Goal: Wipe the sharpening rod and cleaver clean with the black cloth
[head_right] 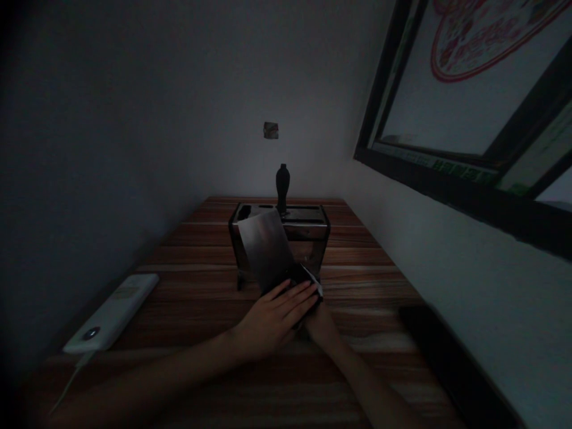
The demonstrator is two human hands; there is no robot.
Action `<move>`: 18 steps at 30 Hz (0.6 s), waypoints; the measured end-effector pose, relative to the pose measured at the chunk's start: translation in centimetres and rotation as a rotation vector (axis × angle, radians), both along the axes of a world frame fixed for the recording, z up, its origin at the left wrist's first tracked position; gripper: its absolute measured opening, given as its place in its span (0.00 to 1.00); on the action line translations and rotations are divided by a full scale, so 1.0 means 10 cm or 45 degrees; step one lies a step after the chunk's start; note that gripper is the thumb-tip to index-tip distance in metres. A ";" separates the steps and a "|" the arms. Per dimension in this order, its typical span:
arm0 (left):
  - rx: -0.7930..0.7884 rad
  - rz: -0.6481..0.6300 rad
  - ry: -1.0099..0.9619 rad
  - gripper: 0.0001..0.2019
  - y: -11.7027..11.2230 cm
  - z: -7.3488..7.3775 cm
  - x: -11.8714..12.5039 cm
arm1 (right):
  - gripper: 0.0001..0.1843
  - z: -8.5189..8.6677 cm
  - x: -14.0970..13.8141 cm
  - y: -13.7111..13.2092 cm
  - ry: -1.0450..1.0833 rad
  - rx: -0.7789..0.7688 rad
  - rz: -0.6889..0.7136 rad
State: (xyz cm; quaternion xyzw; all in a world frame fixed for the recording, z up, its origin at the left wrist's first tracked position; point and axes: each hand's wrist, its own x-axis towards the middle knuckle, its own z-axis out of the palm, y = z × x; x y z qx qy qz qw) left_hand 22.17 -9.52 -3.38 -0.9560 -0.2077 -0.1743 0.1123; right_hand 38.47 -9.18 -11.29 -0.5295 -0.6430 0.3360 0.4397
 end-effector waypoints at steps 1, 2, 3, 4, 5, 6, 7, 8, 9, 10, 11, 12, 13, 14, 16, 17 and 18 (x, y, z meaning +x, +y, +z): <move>0.004 0.011 -0.006 0.26 0.01 0.02 0.00 | 0.23 0.03 -0.01 -0.01 0.022 0.025 -0.039; 0.008 0.024 -0.012 0.26 0.03 0.05 -0.01 | 0.24 0.05 -0.03 -0.01 0.053 0.044 -0.077; 0.012 0.036 -0.016 0.26 0.04 0.08 -0.02 | 0.24 0.09 -0.04 -0.02 0.087 0.045 -0.108; 0.014 0.049 -0.020 0.26 0.07 0.12 -0.03 | 0.23 0.12 -0.06 -0.03 0.119 0.019 -0.118; 0.018 0.065 -0.026 0.26 0.09 0.17 -0.04 | 0.22 0.16 -0.08 -0.04 0.147 -0.031 -0.105; 0.022 0.084 -0.034 0.26 0.12 0.23 -0.06 | 0.21 0.19 -0.10 -0.05 0.169 -0.096 -0.069; 0.027 0.106 -0.045 0.25 0.16 0.28 -0.07 | 0.20 0.23 -0.11 -0.05 0.190 -0.158 -0.027; 0.034 0.127 -0.060 0.25 0.20 0.34 -0.09 | 0.19 0.26 -0.13 -0.06 0.211 -0.203 0.007; 0.043 0.148 -0.076 0.24 0.25 0.40 -0.11 | 0.18 0.28 -0.14 -0.07 0.229 -0.225 0.032; 0.054 0.169 -0.097 0.24 0.29 0.46 -0.13 | 0.18 0.31 -0.15 -0.07 0.241 -0.236 0.050; 0.066 0.189 -0.121 0.24 0.33 0.52 -0.15 | 0.18 0.32 -0.15 -0.07 0.245 -0.245 0.059; 0.077 0.208 -0.146 0.24 0.38 0.57 -0.17 | 0.18 0.33 -0.16 -0.08 0.245 -0.256 0.065; 0.086 0.229 -0.173 0.24 0.42 0.62 -0.19 | 0.18 0.34 -0.16 -0.08 0.246 -0.266 0.069; 0.096 0.250 -0.201 0.24 0.45 0.67 -0.22 | 0.18 0.34 -0.15 -0.08 0.246 -0.274 0.074; 0.108 0.293 -0.246 0.25 0.51 0.75 -0.27 | 0.18 0.35 -0.15 -0.08 0.254 -0.284 0.075; 0.110 0.313 -0.266 0.25 0.53 0.78 -0.30 | 0.17 0.35 -0.15 -0.09 0.261 -0.285 0.074; 0.111 0.330 -0.285 0.26 0.54 0.80 -0.32 | 0.17 0.35 -0.15 -0.09 0.264 -0.289 0.072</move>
